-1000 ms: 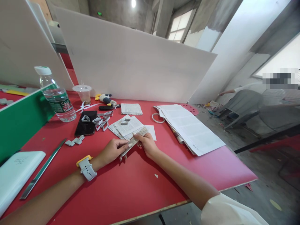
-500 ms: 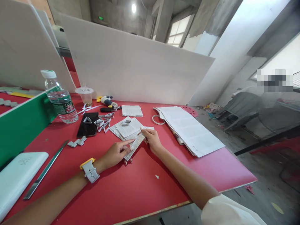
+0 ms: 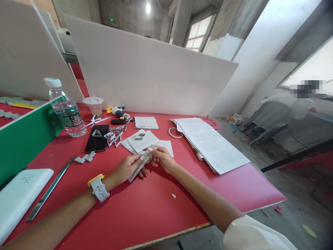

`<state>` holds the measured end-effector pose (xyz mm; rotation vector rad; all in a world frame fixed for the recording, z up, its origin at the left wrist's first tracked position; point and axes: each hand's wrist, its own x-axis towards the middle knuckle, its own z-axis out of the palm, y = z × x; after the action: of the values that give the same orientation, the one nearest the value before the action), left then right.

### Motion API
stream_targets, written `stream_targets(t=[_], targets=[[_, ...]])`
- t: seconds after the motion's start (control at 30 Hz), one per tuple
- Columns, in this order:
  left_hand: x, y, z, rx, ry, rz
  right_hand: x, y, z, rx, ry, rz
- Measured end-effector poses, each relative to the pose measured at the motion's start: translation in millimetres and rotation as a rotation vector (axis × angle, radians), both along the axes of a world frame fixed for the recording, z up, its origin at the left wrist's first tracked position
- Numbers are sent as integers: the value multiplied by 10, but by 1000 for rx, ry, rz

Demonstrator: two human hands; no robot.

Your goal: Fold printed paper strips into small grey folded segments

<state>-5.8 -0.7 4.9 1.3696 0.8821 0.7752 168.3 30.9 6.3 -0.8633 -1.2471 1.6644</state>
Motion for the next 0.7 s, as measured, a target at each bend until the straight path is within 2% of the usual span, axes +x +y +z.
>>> stream_targets(t=[0.1,0.2,0.33,0.57,0.7], targets=[[8,-28,33,-47,-32,14,-14,-24,0,50,-35,6],[5,-31,21,-76,-56,22,-34,-28,5,21,-42,-38],[-25,0,-35,7,16,68,-43,-16,13,-15,-46,-101],[-65,-67,-8,571,477,353,-48,-38,-47,53,-168,12],[-46,-134,4,848,723,350,-68,-71,-61,38,-149,12]])
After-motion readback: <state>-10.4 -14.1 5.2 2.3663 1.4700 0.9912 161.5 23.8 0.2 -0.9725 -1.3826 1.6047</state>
